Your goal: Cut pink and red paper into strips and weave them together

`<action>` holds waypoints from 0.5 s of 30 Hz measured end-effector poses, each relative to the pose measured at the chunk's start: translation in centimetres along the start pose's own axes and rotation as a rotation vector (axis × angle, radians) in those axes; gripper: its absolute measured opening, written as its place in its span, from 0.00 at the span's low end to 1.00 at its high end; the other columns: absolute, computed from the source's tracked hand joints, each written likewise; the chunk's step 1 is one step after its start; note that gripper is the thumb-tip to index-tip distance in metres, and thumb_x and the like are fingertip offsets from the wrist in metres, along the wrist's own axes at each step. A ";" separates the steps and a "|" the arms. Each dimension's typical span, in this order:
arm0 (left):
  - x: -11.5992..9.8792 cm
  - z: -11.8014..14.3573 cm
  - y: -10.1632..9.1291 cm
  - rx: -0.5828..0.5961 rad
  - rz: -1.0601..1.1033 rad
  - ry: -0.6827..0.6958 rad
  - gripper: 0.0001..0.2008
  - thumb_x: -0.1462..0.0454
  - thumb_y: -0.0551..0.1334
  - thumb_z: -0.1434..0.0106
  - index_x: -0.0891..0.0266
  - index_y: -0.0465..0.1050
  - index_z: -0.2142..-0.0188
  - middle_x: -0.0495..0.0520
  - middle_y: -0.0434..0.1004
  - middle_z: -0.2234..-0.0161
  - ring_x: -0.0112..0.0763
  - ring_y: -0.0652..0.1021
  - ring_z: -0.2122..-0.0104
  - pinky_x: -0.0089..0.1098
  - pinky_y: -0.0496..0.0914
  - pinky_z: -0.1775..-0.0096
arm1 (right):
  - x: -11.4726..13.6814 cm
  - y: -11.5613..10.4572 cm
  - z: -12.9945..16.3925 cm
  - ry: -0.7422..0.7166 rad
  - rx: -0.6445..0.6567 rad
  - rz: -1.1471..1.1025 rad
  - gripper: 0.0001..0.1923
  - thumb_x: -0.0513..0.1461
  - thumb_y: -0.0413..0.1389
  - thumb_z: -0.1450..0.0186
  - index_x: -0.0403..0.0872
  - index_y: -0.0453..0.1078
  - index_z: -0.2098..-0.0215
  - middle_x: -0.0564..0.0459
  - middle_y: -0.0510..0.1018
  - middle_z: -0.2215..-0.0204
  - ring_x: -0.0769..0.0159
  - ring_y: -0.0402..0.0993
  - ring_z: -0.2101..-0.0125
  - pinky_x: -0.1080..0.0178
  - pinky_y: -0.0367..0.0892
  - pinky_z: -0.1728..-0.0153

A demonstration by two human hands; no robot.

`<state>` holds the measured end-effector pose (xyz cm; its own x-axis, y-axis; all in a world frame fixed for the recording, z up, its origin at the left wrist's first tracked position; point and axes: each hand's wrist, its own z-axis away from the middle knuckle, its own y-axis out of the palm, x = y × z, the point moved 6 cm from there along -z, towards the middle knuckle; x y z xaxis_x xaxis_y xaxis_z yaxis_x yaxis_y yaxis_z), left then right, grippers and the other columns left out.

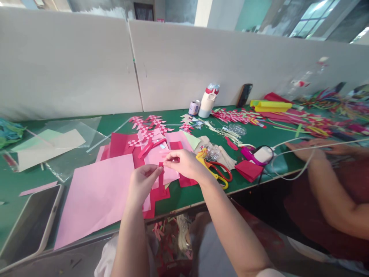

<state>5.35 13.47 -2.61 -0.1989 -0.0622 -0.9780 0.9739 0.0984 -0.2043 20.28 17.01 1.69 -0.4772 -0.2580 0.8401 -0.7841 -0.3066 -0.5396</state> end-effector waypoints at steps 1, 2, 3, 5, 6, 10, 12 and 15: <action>0.0 0.0 0.0 0.003 0.005 -0.003 0.14 0.53 0.67 0.48 0.63 0.79 0.71 0.56 0.82 0.70 0.39 0.80 0.66 0.33 0.71 0.62 | 0.1 0.0 0.0 -0.014 0.004 -0.002 0.07 0.40 0.56 0.40 0.46 0.75 0.72 0.52 0.80 0.64 0.66 0.74 0.64 0.65 0.65 0.62; -0.1 0.1 0.0 -0.006 0.012 -0.003 0.14 0.53 0.67 0.48 0.63 0.79 0.71 0.57 0.82 0.70 0.39 0.80 0.65 0.33 0.71 0.62 | 0.1 0.0 -0.1 -0.026 0.010 0.001 0.07 0.40 0.56 0.40 0.46 0.74 0.72 0.52 0.80 0.65 0.66 0.74 0.64 0.65 0.65 0.62; -0.2 0.1 -0.1 -0.020 0.022 -0.002 0.15 0.53 0.67 0.49 0.63 0.79 0.70 0.57 0.82 0.69 0.39 0.80 0.65 0.33 0.71 0.62 | 0.2 0.1 -0.1 -0.034 0.019 0.008 0.07 0.40 0.56 0.39 0.46 0.74 0.72 0.52 0.80 0.66 0.66 0.74 0.65 0.65 0.65 0.62; -0.2 0.0 -0.2 -0.046 0.042 0.005 0.16 0.52 0.68 0.50 0.63 0.79 0.70 0.56 0.82 0.69 0.38 0.80 0.66 0.32 0.71 0.63 | 0.3 0.1 -0.1 -0.039 0.032 0.028 0.08 0.40 0.56 0.39 0.46 0.74 0.73 0.53 0.79 0.69 0.67 0.74 0.67 0.66 0.65 0.63; -0.2 0.0 -0.2 -0.057 0.051 0.006 0.16 0.52 0.68 0.51 0.63 0.79 0.70 0.56 0.82 0.69 0.38 0.79 0.66 0.32 0.71 0.63 | 0.3 0.1 -0.2 -0.037 0.036 0.036 0.08 0.40 0.56 0.39 0.45 0.74 0.73 0.54 0.79 0.69 0.67 0.74 0.67 0.66 0.65 0.64; 0.0 -0.1 -0.2 -0.079 0.090 0.003 0.15 0.53 0.69 0.52 0.63 0.77 0.72 0.54 0.80 0.72 0.35 0.78 0.68 0.31 0.70 0.65 | 0.1 0.2 -0.2 -0.018 0.034 0.021 0.07 0.40 0.57 0.40 0.46 0.75 0.72 0.52 0.80 0.66 0.66 0.75 0.65 0.65 0.65 0.62; 0.2 -0.1 -0.3 -0.087 0.104 -0.005 0.14 0.54 0.69 0.53 0.63 0.77 0.73 0.54 0.80 0.72 0.34 0.78 0.69 0.31 0.70 0.65 | 0.0 0.2 -0.3 -0.017 0.038 -0.006 0.08 0.40 0.57 0.39 0.46 0.75 0.71 0.51 0.80 0.63 0.65 0.75 0.63 0.64 0.66 0.61; 0.4 -0.1 -0.4 -0.095 0.102 -0.024 0.15 0.54 0.69 0.53 0.63 0.77 0.72 0.54 0.80 0.73 0.34 0.78 0.69 0.31 0.69 0.65 | 0.0 0.3 -0.3 -0.037 0.041 -0.040 0.08 0.40 0.57 0.39 0.46 0.76 0.69 0.50 0.80 0.62 0.64 0.76 0.61 0.63 0.67 0.58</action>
<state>4.84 13.51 -2.95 -0.0956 -0.0703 -0.9929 0.9742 0.1985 -0.1078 19.95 17.20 1.55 -0.4299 -0.2780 0.8590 -0.7850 -0.3549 -0.5077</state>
